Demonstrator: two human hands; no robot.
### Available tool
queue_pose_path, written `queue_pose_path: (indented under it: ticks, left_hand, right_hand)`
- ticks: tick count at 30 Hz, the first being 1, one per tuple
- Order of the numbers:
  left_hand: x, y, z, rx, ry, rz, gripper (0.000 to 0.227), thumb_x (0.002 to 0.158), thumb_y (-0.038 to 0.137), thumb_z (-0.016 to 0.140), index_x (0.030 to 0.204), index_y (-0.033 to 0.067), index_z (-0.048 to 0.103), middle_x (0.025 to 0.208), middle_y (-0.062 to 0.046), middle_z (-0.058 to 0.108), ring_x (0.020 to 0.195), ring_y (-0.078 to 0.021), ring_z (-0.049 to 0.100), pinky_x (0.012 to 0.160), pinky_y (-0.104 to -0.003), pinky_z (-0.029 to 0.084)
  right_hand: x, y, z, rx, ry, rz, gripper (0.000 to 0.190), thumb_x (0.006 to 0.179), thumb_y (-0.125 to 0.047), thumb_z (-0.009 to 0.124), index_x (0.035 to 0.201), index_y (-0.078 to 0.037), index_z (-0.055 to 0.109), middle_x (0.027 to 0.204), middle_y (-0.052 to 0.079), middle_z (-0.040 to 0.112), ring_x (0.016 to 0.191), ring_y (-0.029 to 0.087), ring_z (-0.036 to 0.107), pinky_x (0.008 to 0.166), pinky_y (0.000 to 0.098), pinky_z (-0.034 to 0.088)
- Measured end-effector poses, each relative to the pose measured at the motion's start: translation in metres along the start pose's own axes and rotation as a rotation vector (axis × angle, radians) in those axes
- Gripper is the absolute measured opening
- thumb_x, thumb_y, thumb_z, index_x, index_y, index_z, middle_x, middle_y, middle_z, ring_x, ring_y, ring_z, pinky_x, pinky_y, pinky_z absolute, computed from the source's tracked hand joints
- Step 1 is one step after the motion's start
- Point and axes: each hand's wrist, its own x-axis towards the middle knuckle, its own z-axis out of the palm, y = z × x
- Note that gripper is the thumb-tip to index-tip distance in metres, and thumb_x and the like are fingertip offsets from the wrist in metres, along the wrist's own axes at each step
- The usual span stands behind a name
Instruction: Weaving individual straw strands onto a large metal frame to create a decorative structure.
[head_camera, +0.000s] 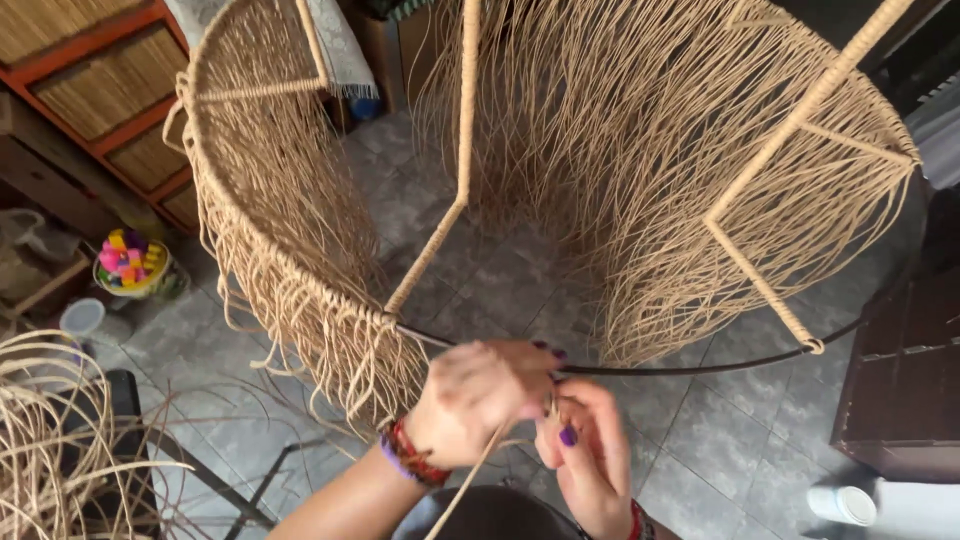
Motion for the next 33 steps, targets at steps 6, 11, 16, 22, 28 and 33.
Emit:
queue_pose_path:
  ticks: [6, 11, 16, 22, 28, 33]
  left_hand:
    - [0.006, -0.002, 0.007, 0.154, 0.045, -0.27, 0.021, 0.109, 0.02, 0.044, 0.098, 0.01, 0.06, 0.089, -0.001, 0.063, 0.056, -0.0199, 0.058, 0.051, -0.032, 0.047]
    - [0.02, 0.0, 0.005, 0.093, 0.183, -0.506, 0.03, 0.111, 0.025, 0.037, 0.099, 0.01, 0.059, 0.075, 0.003, 0.059, 0.06, -0.0095, 0.061, 0.054, -0.023, 0.05]
    - [0.03, -0.003, 0.0, 0.0, 0.275, -0.622, 0.026, 0.11, 0.022, 0.042, 0.094, 0.01, 0.059, 0.067, 0.003, 0.056, 0.056, -0.0095, 0.055, 0.055, -0.025, 0.047]
    - [0.036, -0.008, -0.004, 0.016, 0.33, -0.723, 0.032, 0.11, 0.024, 0.04, 0.087, 0.0119, 0.058, 0.062, 0.005, 0.054, 0.053, -0.0086, 0.054, 0.053, -0.025, 0.046]
    - [0.033, -0.016, -0.01, 0.044, 0.338, -0.782, 0.03, 0.109, 0.022, 0.043, 0.086, 0.0126, 0.059, 0.06, 0.006, 0.054, 0.053, -0.0085, 0.052, 0.053, -0.026, 0.043]
    - [0.005, -0.012, -0.025, -0.029, 0.357, -0.584, 0.031, 0.108, 0.011, 0.042, 0.08, 0.0112, 0.057, 0.072, 0.001, 0.054, 0.06, -0.0131, 0.051, 0.06, -0.028, 0.042]
  right_hand:
    - [0.0, 0.018, 0.011, -0.154, 0.149, -0.039, 0.014, 0.107, -0.014, 0.048, 0.115, -0.006, 0.04, 0.066, 0.004, 0.038, 0.051, 0.012, 0.033, 0.049, 0.0267, 0.029]
    - [-0.004, 0.033, 0.001, -0.299, 0.135, 0.01, 0.009, 0.107, -0.012, 0.045, 0.11, -0.005, 0.039, 0.058, -0.001, 0.033, 0.047, 0.009, 0.032, 0.049, 0.0249, 0.029]
    - [0.003, 0.044, -0.003, -0.406, 0.069, 0.032, 0.017, 0.108, -0.016, 0.043, 0.112, 0.001, 0.045, 0.056, -0.001, 0.033, 0.045, 0.009, 0.03, 0.047, 0.027, 0.031]
    - [0.008, 0.047, -0.008, -0.543, -0.012, 0.053, 0.021, 0.107, -0.016, 0.043, 0.104, 0.003, 0.052, 0.056, 0.002, 0.039, 0.041, 0.01, 0.034, 0.043, 0.0277, 0.032]
    - [0.01, 0.052, -0.009, -0.597, -0.051, 0.026, 0.016, 0.106, -0.013, 0.045, 0.103, 0.001, 0.051, 0.058, 0.002, 0.041, 0.043, 0.009, 0.038, 0.043, 0.0262, 0.033]
    - [0.01, 0.051, -0.02, -0.797, -0.014, 0.006, 0.019, 0.103, -0.019, 0.047, 0.105, -0.004, 0.059, 0.061, -0.001, 0.053, 0.049, 0.008, 0.047, 0.052, 0.0242, 0.044]
